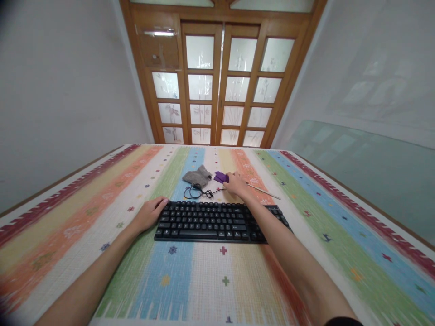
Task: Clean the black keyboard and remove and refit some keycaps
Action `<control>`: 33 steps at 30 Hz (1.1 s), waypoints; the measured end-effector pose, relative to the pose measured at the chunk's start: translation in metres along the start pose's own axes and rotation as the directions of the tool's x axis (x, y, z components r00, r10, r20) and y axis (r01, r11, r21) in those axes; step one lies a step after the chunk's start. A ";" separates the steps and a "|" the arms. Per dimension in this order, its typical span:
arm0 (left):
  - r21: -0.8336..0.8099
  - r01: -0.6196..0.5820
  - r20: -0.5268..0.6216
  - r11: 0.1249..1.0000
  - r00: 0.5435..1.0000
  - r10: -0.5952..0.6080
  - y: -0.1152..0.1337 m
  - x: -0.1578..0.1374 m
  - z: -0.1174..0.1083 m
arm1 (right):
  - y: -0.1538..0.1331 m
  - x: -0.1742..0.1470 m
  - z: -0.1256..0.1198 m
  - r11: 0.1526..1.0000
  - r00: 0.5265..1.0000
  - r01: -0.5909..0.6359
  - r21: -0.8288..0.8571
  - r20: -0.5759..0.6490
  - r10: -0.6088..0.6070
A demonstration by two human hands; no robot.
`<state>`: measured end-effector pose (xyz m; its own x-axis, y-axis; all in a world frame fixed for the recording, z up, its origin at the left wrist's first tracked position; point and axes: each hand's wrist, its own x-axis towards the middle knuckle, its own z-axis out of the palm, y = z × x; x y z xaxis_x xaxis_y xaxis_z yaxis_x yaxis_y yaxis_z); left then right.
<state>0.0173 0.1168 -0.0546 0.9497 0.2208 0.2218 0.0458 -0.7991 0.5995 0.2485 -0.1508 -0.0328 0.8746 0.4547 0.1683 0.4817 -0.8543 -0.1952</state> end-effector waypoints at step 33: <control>-0.221 0.047 -0.091 0.974 0.993 -0.068 -0.010 0.006 0.002 | -0.043 -0.016 -0.022 0.975 0.979 0.057 0.214 -0.201 -0.013</control>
<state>0.0228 0.1245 -0.0607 0.9123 0.3250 0.2493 0.0208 -0.6446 0.7642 0.2120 -0.1266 -0.0059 0.8393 0.4059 0.3617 0.5314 -0.7532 -0.3876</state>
